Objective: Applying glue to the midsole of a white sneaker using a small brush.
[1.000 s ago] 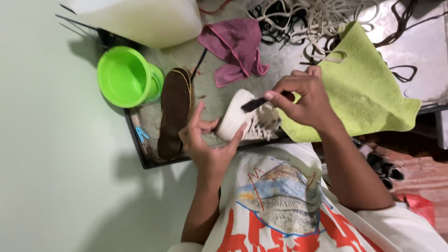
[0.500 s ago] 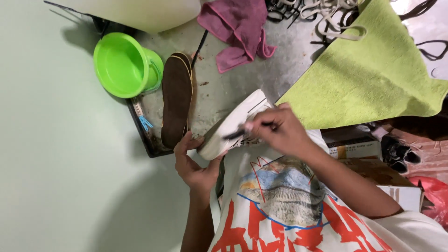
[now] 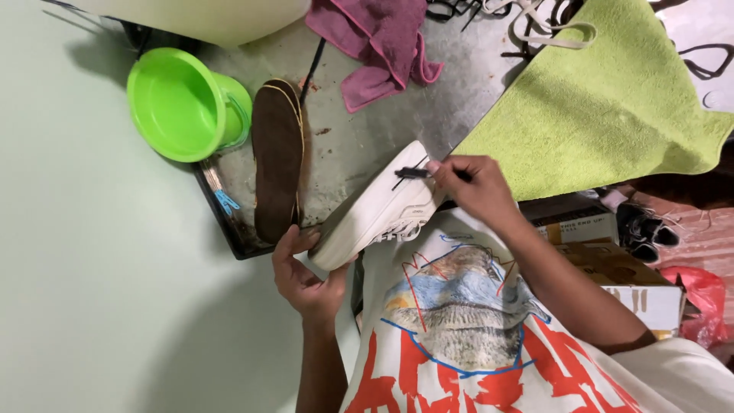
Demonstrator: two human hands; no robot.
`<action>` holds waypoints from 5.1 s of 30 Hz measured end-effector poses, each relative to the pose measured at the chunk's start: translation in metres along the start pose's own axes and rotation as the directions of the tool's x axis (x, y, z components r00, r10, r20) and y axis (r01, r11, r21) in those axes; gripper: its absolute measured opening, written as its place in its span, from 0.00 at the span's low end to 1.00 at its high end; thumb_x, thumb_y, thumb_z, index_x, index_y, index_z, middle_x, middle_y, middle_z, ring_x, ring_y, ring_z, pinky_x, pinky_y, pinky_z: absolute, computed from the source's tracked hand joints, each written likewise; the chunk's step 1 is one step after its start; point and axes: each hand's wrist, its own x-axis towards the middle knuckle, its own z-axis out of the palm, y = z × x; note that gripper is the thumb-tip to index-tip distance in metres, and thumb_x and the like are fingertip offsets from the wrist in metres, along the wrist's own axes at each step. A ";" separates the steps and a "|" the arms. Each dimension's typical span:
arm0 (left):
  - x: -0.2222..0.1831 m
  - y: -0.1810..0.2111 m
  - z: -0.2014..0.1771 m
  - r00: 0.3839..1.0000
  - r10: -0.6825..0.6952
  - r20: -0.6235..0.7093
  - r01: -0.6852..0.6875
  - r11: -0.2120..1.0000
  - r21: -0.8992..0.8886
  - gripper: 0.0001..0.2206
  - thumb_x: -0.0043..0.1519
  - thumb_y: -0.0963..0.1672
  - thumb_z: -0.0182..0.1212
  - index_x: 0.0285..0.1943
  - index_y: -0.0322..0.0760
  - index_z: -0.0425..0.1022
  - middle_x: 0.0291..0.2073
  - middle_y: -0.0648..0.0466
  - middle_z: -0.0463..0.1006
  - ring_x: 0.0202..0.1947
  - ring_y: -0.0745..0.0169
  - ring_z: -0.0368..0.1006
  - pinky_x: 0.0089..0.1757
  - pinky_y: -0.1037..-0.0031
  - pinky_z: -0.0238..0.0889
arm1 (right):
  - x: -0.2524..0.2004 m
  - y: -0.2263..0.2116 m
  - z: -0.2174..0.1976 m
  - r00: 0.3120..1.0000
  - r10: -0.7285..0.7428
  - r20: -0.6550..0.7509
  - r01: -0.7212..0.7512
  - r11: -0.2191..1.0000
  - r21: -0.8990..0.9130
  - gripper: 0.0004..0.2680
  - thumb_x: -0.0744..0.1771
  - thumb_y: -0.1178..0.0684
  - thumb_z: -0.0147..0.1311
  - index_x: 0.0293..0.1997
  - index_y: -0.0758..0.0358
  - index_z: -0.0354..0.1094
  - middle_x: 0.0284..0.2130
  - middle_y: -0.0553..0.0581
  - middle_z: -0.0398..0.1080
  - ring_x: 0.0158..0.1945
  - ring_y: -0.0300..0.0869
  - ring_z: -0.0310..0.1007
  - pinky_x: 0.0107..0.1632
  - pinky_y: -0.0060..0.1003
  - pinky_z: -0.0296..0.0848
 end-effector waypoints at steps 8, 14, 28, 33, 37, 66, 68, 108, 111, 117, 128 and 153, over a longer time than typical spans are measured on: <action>0.000 0.002 -0.003 1.000 0.003 0.014 -0.003 1.000 0.008 0.41 0.47 0.41 0.88 0.67 0.19 0.67 0.42 0.48 0.76 0.47 0.54 0.80 0.57 0.60 0.72 | 0.021 0.008 -0.004 0.966 -0.259 0.025 0.256 0.964 0.071 0.10 0.69 0.56 0.62 0.25 0.59 0.76 0.11 0.55 0.65 0.18 0.39 0.59 0.30 0.35 0.61; 0.006 0.004 -0.006 0.997 0.061 0.048 -0.065 0.995 0.079 0.37 0.50 0.41 0.86 0.66 0.21 0.69 0.41 0.50 0.79 0.45 0.54 0.80 0.59 0.61 0.69 | 0.011 -0.027 0.021 0.863 -0.502 0.060 0.505 0.856 -0.105 0.16 0.71 0.46 0.60 0.21 0.49 0.67 0.14 0.48 0.61 0.24 0.43 0.61 0.48 0.43 0.51; 0.002 0.010 0.001 0.998 0.055 0.027 -0.057 0.996 0.063 0.32 0.51 0.39 0.84 0.63 0.22 0.73 0.38 0.49 0.82 0.43 0.51 0.81 0.55 0.62 0.71 | 0.049 0.012 0.035 0.806 -0.591 -0.034 0.572 0.792 -0.215 0.17 0.69 0.49 0.55 0.16 0.45 0.58 0.12 0.43 0.58 0.24 0.42 0.60 0.48 0.43 0.48; 0.006 0.014 0.004 0.996 0.080 0.044 -0.083 0.994 0.070 0.29 0.54 0.40 0.82 0.63 0.22 0.73 0.38 0.51 0.82 0.44 0.54 0.80 0.53 0.64 0.73 | 0.054 0.011 0.028 0.700 -0.714 -0.020 0.687 0.680 -0.257 0.16 0.68 0.49 0.58 0.17 0.43 0.62 0.14 0.44 0.59 0.25 0.42 0.62 0.48 0.43 0.48; 0.019 0.020 0.012 0.993 0.116 0.008 -0.116 0.991 0.058 0.29 0.50 0.39 0.84 0.58 0.20 0.75 0.35 0.48 0.82 0.40 0.53 0.80 0.50 0.64 0.73 | 0.048 -0.010 0.019 0.682 -0.732 -0.003 0.694 0.648 -0.314 0.17 0.69 0.49 0.56 0.17 0.46 0.56 0.14 0.46 0.58 0.24 0.44 0.61 0.48 0.46 0.48; 0.051 0.041 0.038 0.955 0.296 -0.006 -0.293 0.947 0.129 0.25 0.64 0.52 0.73 0.57 0.25 0.79 0.32 0.59 0.83 0.29 0.63 0.76 0.45 0.70 0.64 | 0.022 -0.084 -0.001 0.632 -0.756 0.167 0.751 0.545 -0.373 0.15 0.71 0.41 0.54 0.21 0.41 0.66 0.18 0.40 0.64 0.28 0.41 0.64 0.50 0.46 0.47; 0.054 0.042 0.035 0.953 0.303 0.027 -0.304 0.943 0.137 0.23 0.65 0.51 0.72 0.57 0.26 0.78 0.33 0.59 0.84 0.31 0.64 0.78 0.46 0.70 0.63 | 0.012 -0.095 0.013 0.655 -0.735 0.173 0.733 0.564 -0.379 0.16 0.69 0.43 0.54 0.16 0.42 0.63 0.14 0.41 0.63 0.25 0.42 0.61 0.48 0.47 0.49; 0.022 0.016 0.002 0.989 0.126 0.079 -0.131 0.990 0.058 0.36 0.51 0.41 0.86 0.66 0.20 0.70 0.40 0.50 0.76 0.43 0.57 0.77 0.56 0.65 0.69 | 0.057 0.035 0.028 0.811 -0.567 -0.147 0.499 0.800 -0.333 0.11 0.68 0.47 0.61 0.22 0.38 0.72 0.15 0.39 0.69 0.26 0.40 0.74 0.48 0.37 0.51; 0.018 0.017 0.009 0.997 0.059 0.053 -0.061 0.998 0.031 0.33 0.52 0.42 0.86 0.65 0.27 0.72 0.40 0.53 0.76 0.42 0.61 0.77 0.56 0.65 0.69 | 0.036 0.017 0.031 0.827 -0.530 -0.190 0.474 0.838 -0.271 0.10 0.66 0.51 0.59 0.22 0.41 0.72 0.13 0.40 0.66 0.25 0.43 0.72 0.46 0.38 0.54; 0.017 0.030 0.016 0.996 0.064 0.063 -0.068 0.995 0.067 0.34 0.52 0.45 0.87 0.66 0.30 0.73 0.41 0.56 0.77 0.44 0.62 0.77 0.55 0.66 0.70 | 0.021 -0.008 0.020 0.751 -0.643 -0.150 0.616 0.764 -0.192 0.12 0.66 0.52 0.58 0.18 0.43 0.68 0.16 0.42 0.68 0.24 0.42 0.70 0.45 0.40 0.50; 0.030 0.038 0.019 0.985 0.150 0.088 -0.169 0.945 0.279 0.29 0.56 0.50 0.81 0.60 0.27 0.79 0.37 0.54 0.81 0.41 0.55 0.77 0.54 0.65 0.68 | -0.008 -0.004 0.046 0.745 -0.635 -0.202 0.589 0.769 -0.247 0.13 0.66 0.49 0.63 0.21 0.59 0.70 0.15 0.61 0.68 0.25 0.61 0.71 0.47 0.55 0.61; 0.105 0.067 0.061 0.926 0.354 0.128 -0.361 0.932 0.031 0.26 0.59 0.53 0.77 0.61 0.38 0.80 0.34 0.66 0.83 0.32 0.65 0.78 0.44 0.69 0.61 | -0.007 -0.015 -0.041 0.537 -0.797 -0.277 0.372 0.518 -0.770 0.19 0.72 0.51 0.57 0.18 0.49 0.56 0.16 0.50 0.60 0.27 0.50 0.62 0.50 0.49 0.50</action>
